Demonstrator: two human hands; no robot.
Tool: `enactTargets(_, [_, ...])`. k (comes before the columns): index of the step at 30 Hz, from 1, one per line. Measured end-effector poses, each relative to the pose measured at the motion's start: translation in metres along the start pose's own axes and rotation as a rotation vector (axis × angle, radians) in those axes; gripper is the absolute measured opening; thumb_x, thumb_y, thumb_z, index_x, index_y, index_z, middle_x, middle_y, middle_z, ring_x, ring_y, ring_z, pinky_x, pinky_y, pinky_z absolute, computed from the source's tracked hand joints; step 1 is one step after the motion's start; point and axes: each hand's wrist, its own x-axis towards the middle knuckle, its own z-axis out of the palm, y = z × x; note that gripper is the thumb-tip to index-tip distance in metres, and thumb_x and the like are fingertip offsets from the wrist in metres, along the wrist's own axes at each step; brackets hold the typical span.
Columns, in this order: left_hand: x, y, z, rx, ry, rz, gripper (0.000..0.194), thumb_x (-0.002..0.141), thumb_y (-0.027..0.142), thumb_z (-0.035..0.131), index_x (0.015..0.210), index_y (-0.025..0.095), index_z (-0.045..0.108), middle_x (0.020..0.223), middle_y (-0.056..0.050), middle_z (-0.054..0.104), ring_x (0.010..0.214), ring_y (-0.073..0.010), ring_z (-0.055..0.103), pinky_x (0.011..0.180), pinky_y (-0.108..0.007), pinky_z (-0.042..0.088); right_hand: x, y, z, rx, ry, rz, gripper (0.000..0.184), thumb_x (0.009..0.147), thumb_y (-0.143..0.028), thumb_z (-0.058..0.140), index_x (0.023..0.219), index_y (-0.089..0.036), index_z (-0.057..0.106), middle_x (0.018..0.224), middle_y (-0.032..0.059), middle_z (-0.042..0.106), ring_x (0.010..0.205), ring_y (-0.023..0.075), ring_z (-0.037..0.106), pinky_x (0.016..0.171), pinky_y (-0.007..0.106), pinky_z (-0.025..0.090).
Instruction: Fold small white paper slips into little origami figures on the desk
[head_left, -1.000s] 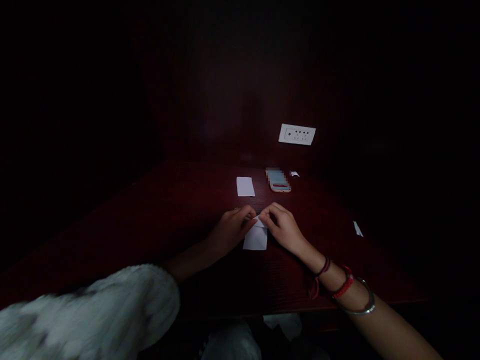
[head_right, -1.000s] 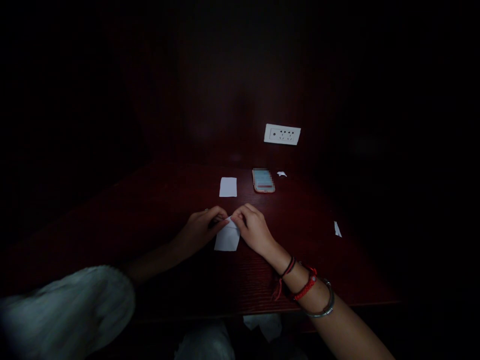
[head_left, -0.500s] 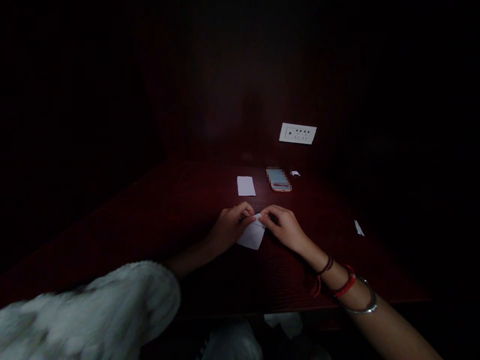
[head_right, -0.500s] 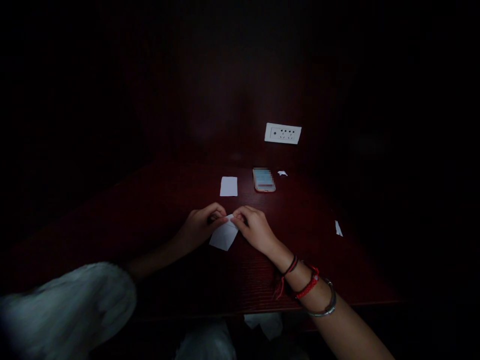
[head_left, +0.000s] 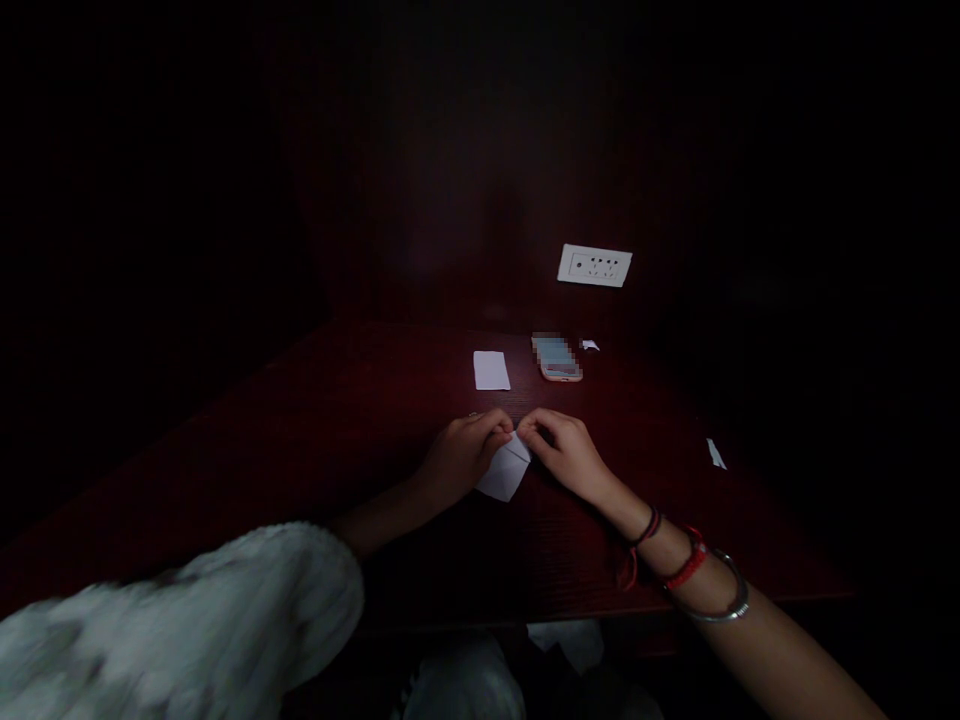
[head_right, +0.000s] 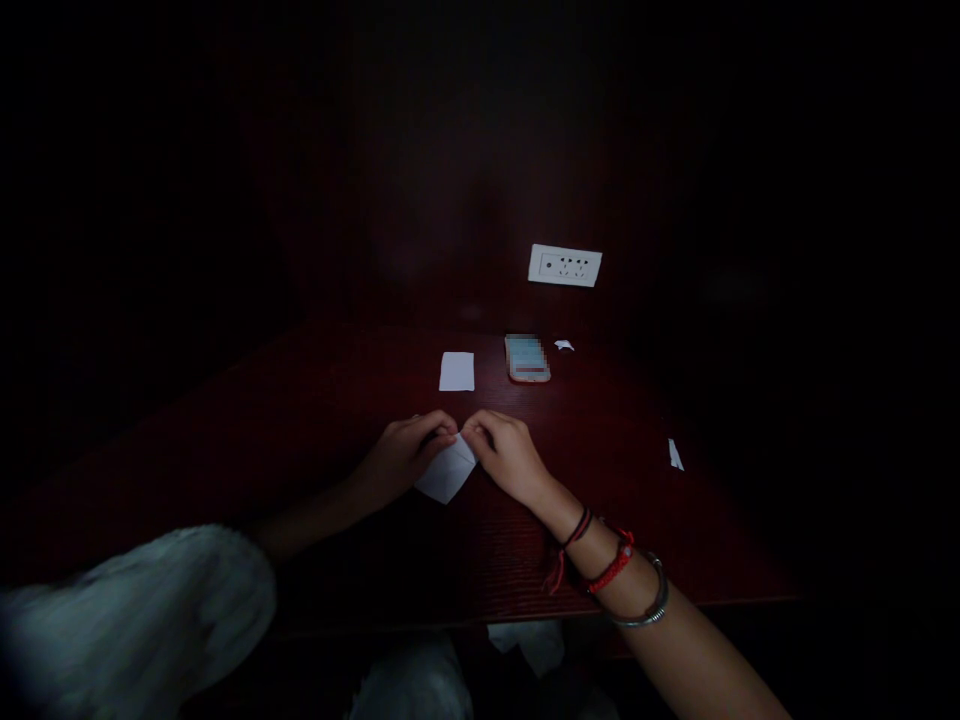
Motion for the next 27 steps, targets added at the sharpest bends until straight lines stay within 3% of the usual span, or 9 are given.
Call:
enactTargets(7, [0.0009, 0.003, 0.002, -0.086, -0.023, -0.02, 0.008, 0.078, 0.023, 0.041, 0.078, 0.019, 0.048, 0.074, 0.002, 0.056, 0.071, -0.0115, 0.052, 0.067, -0.024, 0.039, 0.0, 0.0024, 0.0023, -0.013, -0.019, 0.047, 0.017, 0.079, -0.016, 0.037, 0.069, -0.016, 0.05, 0.064, 0.0001, 0.051, 0.06, 0.0094, 0.046, 0.057, 0.02, 0.034])
enactTargets(11, [0.0004, -0.0014, 0.0028, -0.125, 0.001, -0.038, 0.006, 0.077, 0.022, 0.044, 0.079, 0.019, 0.048, 0.074, 0.002, 0.056, 0.071, -0.0113, 0.052, 0.066, -0.023, 0.04, -0.0008, 0.0052, 0.003, 0.019, -0.034, 0.063, 0.018, 0.08, -0.024, 0.039, 0.07, -0.016, 0.051, 0.064, 0.0, 0.051, 0.061, 0.0095, 0.046, 0.057, 0.02, 0.035])
enactTargets(15, [0.0001, -0.0039, 0.0028, -0.083, 0.057, -0.039, 0.006, 0.077, 0.021, 0.044, 0.08, 0.019, 0.048, 0.077, 0.002, 0.054, 0.074, -0.0122, 0.051, 0.068, -0.024, 0.039, -0.0014, 0.0061, 0.0026, -0.01, -0.033, 0.016, 0.013, 0.075, -0.026, 0.048, 0.067, -0.016, 0.05, 0.065, -0.0001, 0.05, 0.061, 0.0095, 0.045, 0.056, 0.02, 0.034])
enactTargets(20, [0.0003, -0.0015, 0.0017, 0.012, 0.023, 0.021, 0.01, 0.079, 0.027, 0.043, 0.083, 0.019, 0.048, 0.08, 0.0, 0.051, 0.078, -0.0142, 0.047, 0.072, -0.027, 0.037, -0.0016, 0.0065, 0.0023, -0.081, -0.033, 0.019, 0.012, 0.076, -0.02, 0.046, 0.065, -0.016, 0.048, 0.064, 0.0003, 0.05, 0.06, 0.0103, 0.046, 0.058, 0.021, 0.034])
enactTargets(27, [0.0007, -0.0042, 0.0025, 0.108, 0.102, 0.08, 0.014, 0.079, 0.027, 0.043, 0.076, 0.017, 0.053, 0.089, -0.003, 0.041, 0.086, -0.0164, 0.039, 0.077, -0.03, 0.034, -0.0031, -0.0013, 0.001, -0.167, -0.028, -0.023, 0.01, 0.078, -0.022, 0.044, 0.072, -0.017, 0.05, 0.07, 0.0016, 0.053, 0.066, 0.0116, 0.048, 0.061, 0.022, 0.034])
